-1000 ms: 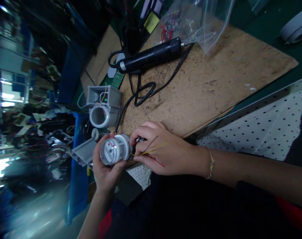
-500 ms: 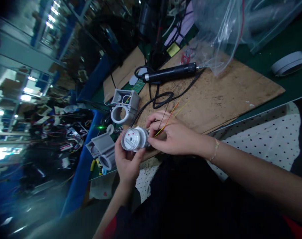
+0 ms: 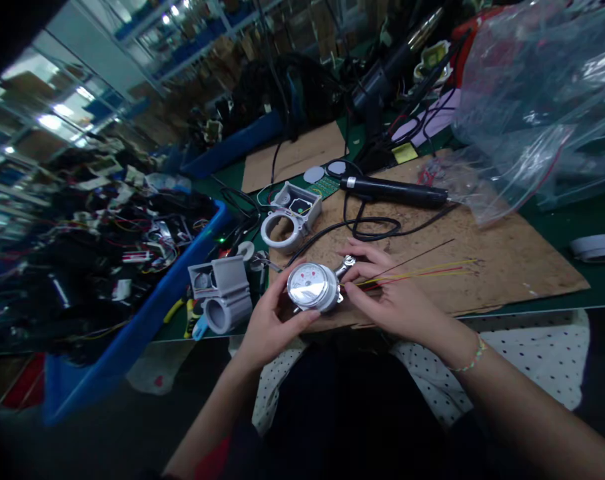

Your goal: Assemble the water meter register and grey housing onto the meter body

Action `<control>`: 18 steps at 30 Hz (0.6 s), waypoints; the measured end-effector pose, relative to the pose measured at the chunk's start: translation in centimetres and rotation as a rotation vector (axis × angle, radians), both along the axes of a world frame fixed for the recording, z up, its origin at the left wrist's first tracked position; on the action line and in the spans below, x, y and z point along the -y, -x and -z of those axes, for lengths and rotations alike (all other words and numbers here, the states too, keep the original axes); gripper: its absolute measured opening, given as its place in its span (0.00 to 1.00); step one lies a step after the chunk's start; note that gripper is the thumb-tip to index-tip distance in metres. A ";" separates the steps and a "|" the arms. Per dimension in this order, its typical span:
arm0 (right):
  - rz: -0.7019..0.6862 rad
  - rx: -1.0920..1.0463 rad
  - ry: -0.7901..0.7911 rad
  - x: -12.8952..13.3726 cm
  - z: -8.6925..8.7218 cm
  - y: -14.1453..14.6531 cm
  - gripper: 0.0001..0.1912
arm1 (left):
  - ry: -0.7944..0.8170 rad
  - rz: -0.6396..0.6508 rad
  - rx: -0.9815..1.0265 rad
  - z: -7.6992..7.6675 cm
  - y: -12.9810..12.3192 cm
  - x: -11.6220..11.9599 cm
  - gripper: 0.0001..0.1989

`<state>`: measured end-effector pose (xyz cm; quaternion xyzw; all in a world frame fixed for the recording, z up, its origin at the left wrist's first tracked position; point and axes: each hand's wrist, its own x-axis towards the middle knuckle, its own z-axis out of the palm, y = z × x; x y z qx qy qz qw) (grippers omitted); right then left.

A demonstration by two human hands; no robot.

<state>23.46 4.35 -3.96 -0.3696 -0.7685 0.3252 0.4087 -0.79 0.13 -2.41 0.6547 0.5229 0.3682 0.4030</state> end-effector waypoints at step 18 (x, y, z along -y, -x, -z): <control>0.423 -0.018 -0.178 2.5 -3.9 -2.1 0.48 | -0.163 -0.284 -0.126 1.1 -4.0 2.7 0.38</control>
